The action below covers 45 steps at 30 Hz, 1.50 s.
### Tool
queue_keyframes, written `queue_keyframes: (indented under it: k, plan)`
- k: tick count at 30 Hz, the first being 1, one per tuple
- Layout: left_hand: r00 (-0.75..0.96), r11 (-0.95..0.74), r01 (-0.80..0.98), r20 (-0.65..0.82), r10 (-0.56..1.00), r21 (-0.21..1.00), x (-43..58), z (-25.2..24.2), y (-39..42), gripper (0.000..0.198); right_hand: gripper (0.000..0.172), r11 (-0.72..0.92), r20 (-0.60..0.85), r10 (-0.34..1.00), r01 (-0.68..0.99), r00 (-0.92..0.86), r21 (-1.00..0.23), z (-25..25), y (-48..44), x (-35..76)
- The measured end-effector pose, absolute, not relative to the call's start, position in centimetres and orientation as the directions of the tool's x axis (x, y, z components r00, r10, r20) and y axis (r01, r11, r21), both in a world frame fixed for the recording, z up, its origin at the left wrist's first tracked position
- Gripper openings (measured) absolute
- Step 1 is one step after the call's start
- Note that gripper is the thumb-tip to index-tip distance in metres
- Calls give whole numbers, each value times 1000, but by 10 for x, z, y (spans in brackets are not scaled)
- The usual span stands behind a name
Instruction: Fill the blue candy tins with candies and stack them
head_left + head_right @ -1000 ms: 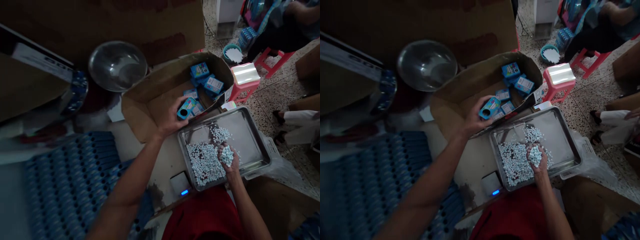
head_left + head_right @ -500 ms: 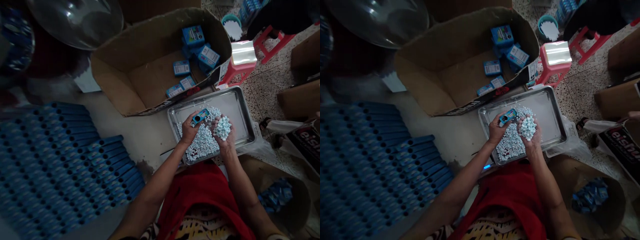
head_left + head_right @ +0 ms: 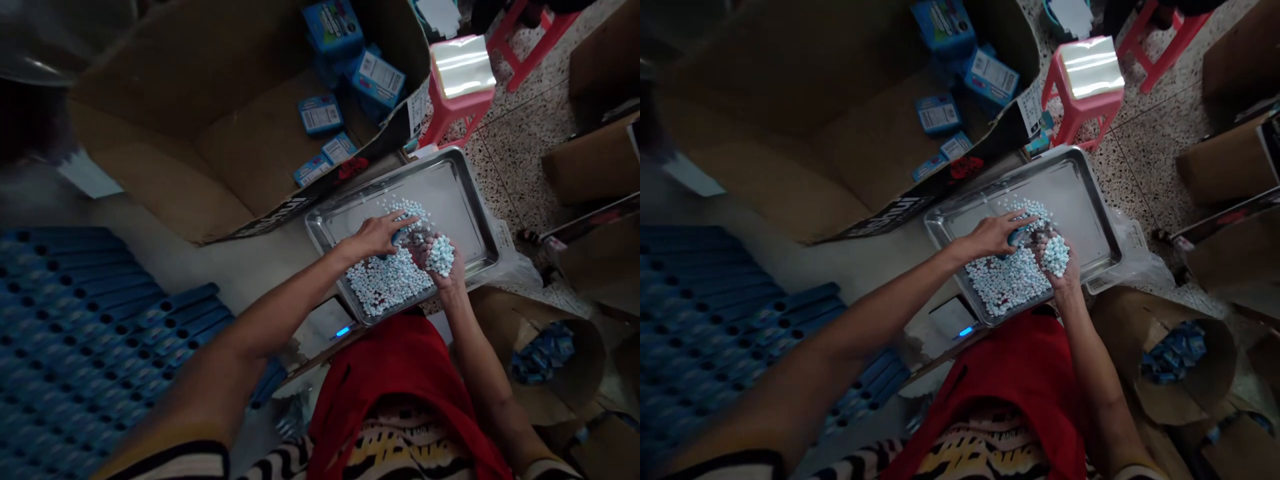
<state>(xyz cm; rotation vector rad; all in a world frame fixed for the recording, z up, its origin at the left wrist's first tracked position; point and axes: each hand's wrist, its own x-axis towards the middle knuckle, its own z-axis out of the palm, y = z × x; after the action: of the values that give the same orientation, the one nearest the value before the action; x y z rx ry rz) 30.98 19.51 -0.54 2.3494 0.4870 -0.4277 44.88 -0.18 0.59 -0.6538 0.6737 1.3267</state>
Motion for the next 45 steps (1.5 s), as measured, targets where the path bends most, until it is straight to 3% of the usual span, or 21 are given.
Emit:
queue_keyframes:
  k: [5, 6, 8, 10, 11, 16, 22, 29, 34, 40, 45]
  plan:
    - [821, -674, 551, -466, 330, 492, 313, -11, 184, 36, 18, 181, -770, 619, -982, 152, -48, -7, -19, 451]
    - [810, -667, 571, -462, 362, 478, 311, -13, 181, 34, 24, 189, -771, 617, -981, 154, -45, -12, -20, 450]
    - [814, -638, 575, -440, 380, 512, 304, -19, 180, 51, 33, 186, -781, 607, -982, 142, -34, -24, -19, 445]
    - [851, -604, 523, -412, 326, 601, 297, -26, 185, 71, 31, 165, -798, 592, -986, 113, -17, -37, -16, 438]
    - [872, -587, 488, -397, 288, 646, 294, -30, 188, 72, 26, 150, -805, 586, -989, 96, -9, -44, -13, 435]
    - [916, -554, 400, -317, 244, 730, 282, -37, 204, 41, 17, 104, -815, 575, -995, 72, -15, -54, -5, 432]
    - [910, -326, 305, -173, 377, 895, 239, -16, 188, 42, 19, 51, -818, 570, -997, 71, -51, -8, 6, 445]
    - [685, -328, 551, -192, 702, 767, 207, 7, 154, 41, 17, -42, -753, 652, -986, 94, -159, 35, 45, 423]
    - [593, -314, 657, -211, 777, 686, 220, 20, 134, 45, 10, -89, -697, 712, -972, 90, -217, 49, 75, 412]
    - [459, -234, 730, -208, 864, 642, 237, 26, 104, 46, 29, -207, -619, 782, -905, 74, -371, 63, 90, 415]
    - [346, -154, 776, -209, 915, 612, 250, 29, 79, 46, 21, -321, -540, 841, -784, 22, -532, 58, 89, 424]
